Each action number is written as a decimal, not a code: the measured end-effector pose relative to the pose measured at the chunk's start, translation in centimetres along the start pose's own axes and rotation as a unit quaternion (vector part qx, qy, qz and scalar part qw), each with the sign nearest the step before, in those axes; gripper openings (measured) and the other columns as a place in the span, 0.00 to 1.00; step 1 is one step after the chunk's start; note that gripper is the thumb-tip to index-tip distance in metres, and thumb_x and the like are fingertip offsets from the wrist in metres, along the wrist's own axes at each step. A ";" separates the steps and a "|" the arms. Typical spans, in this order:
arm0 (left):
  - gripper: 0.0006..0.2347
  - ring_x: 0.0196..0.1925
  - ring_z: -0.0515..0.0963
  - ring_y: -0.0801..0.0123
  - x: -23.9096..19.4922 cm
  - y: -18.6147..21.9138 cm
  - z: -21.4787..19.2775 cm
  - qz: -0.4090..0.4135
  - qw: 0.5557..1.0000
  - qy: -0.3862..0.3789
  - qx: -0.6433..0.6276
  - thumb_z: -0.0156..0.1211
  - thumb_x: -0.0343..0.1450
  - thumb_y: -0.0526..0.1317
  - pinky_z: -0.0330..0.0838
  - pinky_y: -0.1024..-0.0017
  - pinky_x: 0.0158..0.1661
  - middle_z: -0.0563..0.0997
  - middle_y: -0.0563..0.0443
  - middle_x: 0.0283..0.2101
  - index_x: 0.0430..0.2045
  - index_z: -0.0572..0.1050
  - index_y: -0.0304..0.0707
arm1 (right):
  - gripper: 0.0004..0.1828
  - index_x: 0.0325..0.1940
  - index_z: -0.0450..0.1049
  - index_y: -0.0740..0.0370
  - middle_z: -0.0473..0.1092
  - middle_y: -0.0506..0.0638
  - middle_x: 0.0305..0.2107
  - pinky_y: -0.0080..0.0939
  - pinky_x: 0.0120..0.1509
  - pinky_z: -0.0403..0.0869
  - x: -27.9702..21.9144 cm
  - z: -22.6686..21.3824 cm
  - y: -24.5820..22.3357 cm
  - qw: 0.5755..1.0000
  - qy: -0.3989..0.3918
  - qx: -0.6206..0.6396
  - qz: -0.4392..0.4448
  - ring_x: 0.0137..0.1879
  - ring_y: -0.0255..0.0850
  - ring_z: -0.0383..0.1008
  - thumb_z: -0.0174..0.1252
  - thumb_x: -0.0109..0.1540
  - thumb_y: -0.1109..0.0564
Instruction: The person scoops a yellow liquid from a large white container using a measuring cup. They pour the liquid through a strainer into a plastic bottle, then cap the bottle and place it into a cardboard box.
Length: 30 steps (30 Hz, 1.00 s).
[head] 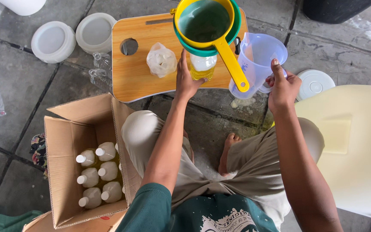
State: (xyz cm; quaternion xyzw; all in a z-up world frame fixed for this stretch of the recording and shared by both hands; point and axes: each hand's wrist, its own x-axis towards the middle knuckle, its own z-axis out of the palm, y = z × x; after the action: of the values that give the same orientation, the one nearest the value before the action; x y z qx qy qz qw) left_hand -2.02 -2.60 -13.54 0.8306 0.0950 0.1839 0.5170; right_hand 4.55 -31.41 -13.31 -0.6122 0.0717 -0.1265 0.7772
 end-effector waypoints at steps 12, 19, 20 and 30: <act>0.46 0.77 0.57 0.38 2.2 -4.4 2.4 0.029 0.999 -0.034 0.017 0.75 0.66 0.34 0.60 0.39 0.70 0.57 0.35 0.75 0.76 0.47 0.50 | 0.26 0.21 0.73 0.66 0.63 0.51 0.12 0.33 0.38 0.75 0.0 1.8 1.9 1.000 -0.016 -0.010 0.009 0.20 0.35 0.68 0.76 0.66 0.51; 0.45 0.76 0.59 0.37 2.5 -3.6 2.2 0.026 0.999 -0.038 0.001 0.75 0.67 0.35 0.61 0.37 0.69 0.57 0.36 0.75 0.76 0.47 0.48 | 0.26 0.21 0.73 0.65 0.63 0.52 0.12 0.33 0.39 0.75 0.0 1.9 2.2 1.000 -0.011 -0.014 -0.009 0.22 0.36 0.70 0.76 0.66 0.50; 0.45 0.76 0.59 0.36 2.5 -3.2 2.1 0.024 0.999 -0.040 0.000 0.75 0.67 0.35 0.62 0.36 0.69 0.57 0.35 0.75 0.76 0.47 0.47 | 0.26 0.21 0.73 0.65 0.64 0.52 0.12 0.34 0.40 0.75 -0.1 1.8 2.1 1.000 -0.014 -0.015 -0.014 0.23 0.36 0.71 0.76 0.66 0.50; 0.47 0.77 0.56 0.38 2.1 -3.5 2.1 0.017 0.999 -0.038 0.011 0.75 0.67 0.37 0.60 0.38 0.69 0.55 0.37 0.76 0.77 0.44 0.49 | 0.28 0.21 0.72 0.64 0.64 0.53 0.13 0.35 0.42 0.74 0.2 0.9 3.3 0.999 -0.014 -0.005 -0.045 0.25 0.38 0.72 0.73 0.68 0.49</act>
State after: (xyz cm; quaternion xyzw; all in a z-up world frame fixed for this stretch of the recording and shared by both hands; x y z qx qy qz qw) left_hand 0.83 -2.04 -17.11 0.8444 0.0630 0.1596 0.5074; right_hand 5.40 -29.86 -16.32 -0.6203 0.0337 -0.1519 0.7688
